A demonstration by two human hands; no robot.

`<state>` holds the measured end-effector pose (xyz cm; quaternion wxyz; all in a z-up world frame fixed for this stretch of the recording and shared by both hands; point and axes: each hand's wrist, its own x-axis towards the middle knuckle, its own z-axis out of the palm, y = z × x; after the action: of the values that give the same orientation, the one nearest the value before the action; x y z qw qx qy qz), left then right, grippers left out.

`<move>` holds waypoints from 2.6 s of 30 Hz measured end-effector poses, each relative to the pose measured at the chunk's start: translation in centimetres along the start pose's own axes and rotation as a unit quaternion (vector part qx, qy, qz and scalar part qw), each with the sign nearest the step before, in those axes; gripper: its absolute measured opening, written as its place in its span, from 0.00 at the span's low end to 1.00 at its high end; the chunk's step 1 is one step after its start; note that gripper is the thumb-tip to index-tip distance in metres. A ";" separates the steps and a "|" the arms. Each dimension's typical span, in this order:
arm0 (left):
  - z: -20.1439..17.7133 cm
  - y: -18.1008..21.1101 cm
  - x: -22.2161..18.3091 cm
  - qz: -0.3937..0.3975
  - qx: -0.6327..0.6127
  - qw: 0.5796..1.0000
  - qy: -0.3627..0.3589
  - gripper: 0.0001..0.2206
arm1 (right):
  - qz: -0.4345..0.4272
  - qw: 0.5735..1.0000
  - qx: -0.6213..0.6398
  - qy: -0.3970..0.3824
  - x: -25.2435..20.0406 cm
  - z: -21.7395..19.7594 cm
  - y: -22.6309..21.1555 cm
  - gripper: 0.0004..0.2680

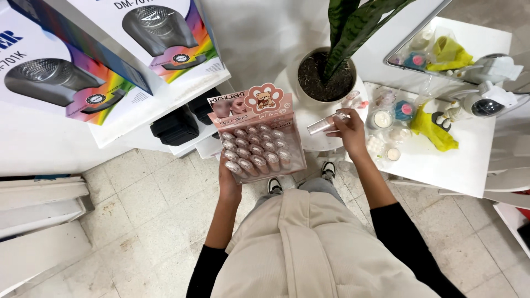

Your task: The person walks through a retail store and places cosmetic highlighter tubes into a display box on a shelf. They pick up individual tubes from a table and insert them one by one into the packaging until the box is full.

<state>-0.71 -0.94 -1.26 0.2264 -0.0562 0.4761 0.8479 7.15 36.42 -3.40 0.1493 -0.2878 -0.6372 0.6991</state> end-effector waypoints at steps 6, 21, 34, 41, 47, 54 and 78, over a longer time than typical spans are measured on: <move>0.4 0.4 0.2 0.009 -0.006 1.000 -0.005 0.27 | -0.135 0.988 0.032 -0.073 -7.2 1.6 -11.6 0.11; 2.6 1.5 -0.8 0.015 0.005 1.000 0.002 0.27 | -0.349 0.821 -0.424 -0.155 -14.6 8.5 -19.6 0.13; 1.8 1.1 -0.6 0.036 0.001 0.999 -0.018 0.29 | -0.290 0.860 -0.366 -0.208 -13.4 6.9 -21.5 0.25; 1.7 0.8 -0.7 -0.007 -0.019 1.000 -0.008 0.29 | -0.195 0.927 -0.320 -0.021 -4.2 -2.2 -13.3 0.18; 1.2 -0.4 -0.7 -0.048 -0.034 0.998 -0.013 0.29 | -0.229 0.849 -0.456 0.136 2.5 -5.5 -4.9 0.14; 1.8 0.1 -1.5 -0.051 -0.011 0.999 -0.008 0.30 | -0.233 0.755 -0.610 0.055 6.6 -7.0 4.8 0.15; 0.4 -0.4 -0.6 -0.047 0.002 0.996 -0.075 0.27 | -0.347 0.796 -0.466 -0.171 -17.1 6.1 -22.5 0.11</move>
<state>0.07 -0.65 -1.12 0.3010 -0.0144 0.4566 0.8371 13.50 24.85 22.32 0.1186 0.0420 -0.9582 0.2570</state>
